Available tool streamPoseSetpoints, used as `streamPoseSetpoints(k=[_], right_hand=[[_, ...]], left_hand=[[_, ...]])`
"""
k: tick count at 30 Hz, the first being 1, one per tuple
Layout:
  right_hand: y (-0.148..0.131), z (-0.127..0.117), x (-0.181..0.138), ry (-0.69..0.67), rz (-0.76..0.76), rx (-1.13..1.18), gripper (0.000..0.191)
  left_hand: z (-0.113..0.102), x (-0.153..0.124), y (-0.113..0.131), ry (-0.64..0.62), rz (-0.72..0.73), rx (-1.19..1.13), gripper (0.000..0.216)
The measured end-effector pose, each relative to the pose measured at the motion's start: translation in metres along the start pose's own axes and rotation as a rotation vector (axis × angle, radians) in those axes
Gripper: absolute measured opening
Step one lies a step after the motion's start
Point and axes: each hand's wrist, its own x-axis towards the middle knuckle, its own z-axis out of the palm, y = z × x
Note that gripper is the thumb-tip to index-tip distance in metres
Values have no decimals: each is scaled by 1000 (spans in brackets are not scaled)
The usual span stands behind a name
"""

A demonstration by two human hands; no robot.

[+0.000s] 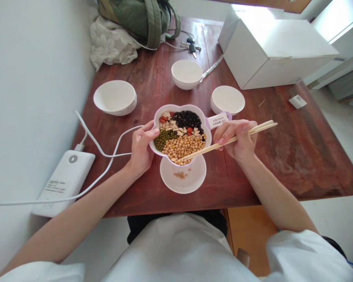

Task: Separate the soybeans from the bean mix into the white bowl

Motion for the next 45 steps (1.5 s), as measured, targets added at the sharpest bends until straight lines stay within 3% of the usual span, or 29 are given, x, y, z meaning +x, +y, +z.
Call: streamPoseSetpoints(k=[30, 38, 45], right_hand=[[2, 3, 0, 73, 28, 8, 65], [1, 4, 0, 42, 24, 115, 65], [0, 6, -2, 127, -14, 59, 59]], left_hand=[[1, 0, 3, 9, -10, 0, 23], [2, -1, 3, -3, -11, 6, 28], [0, -1, 2, -15, 7, 18, 29]])
